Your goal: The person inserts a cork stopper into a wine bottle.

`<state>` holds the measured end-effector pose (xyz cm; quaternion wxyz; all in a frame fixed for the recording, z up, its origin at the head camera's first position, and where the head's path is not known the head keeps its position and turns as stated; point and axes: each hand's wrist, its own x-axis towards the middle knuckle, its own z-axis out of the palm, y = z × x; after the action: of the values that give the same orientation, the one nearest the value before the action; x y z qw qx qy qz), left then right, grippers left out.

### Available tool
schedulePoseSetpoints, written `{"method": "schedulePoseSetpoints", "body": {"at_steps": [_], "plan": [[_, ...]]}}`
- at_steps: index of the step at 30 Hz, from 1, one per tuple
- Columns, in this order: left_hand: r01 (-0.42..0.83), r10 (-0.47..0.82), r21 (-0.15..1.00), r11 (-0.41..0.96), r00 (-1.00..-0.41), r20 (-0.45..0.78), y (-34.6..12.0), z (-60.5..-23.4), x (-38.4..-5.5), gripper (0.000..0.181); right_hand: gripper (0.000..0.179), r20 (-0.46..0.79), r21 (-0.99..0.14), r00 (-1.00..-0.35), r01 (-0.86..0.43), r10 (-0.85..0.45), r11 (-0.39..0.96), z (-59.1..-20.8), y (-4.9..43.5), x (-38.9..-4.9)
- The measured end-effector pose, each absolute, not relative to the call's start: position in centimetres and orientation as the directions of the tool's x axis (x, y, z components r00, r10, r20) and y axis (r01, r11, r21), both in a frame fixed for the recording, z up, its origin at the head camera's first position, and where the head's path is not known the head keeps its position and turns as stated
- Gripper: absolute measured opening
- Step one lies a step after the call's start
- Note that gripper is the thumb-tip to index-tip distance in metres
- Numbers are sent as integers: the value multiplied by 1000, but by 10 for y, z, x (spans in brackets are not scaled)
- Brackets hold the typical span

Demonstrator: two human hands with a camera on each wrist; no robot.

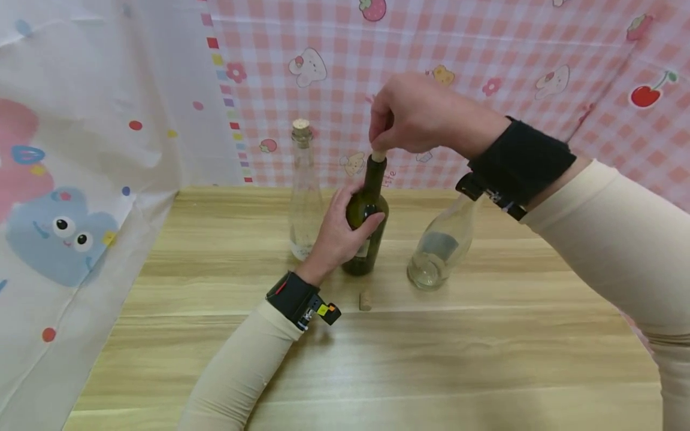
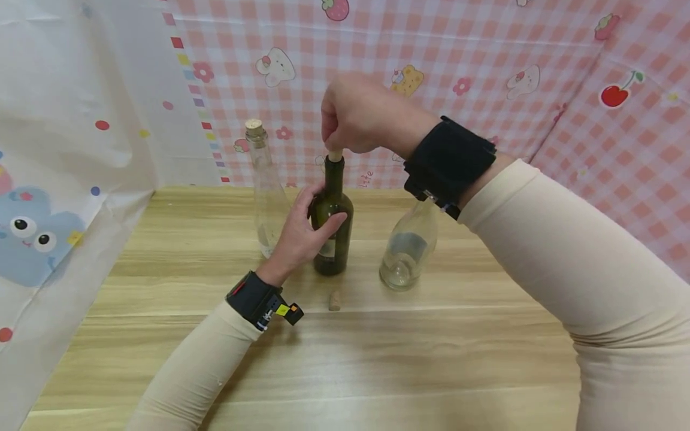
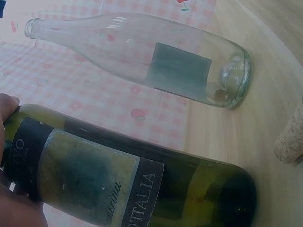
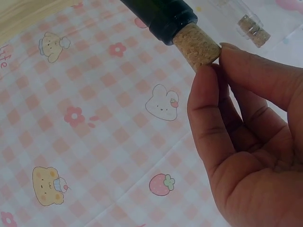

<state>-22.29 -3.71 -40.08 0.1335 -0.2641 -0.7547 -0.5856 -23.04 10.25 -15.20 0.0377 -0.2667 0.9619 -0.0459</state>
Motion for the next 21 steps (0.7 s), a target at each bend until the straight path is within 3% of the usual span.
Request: {"method": "schedulePoseSetpoints", "body": {"at_steps": [21], "plan": [[542,238,813,214,-836,495,-37,-400,-222,58,15,0,-141,-849,-523,-528,841,-155,104,-226]]}}
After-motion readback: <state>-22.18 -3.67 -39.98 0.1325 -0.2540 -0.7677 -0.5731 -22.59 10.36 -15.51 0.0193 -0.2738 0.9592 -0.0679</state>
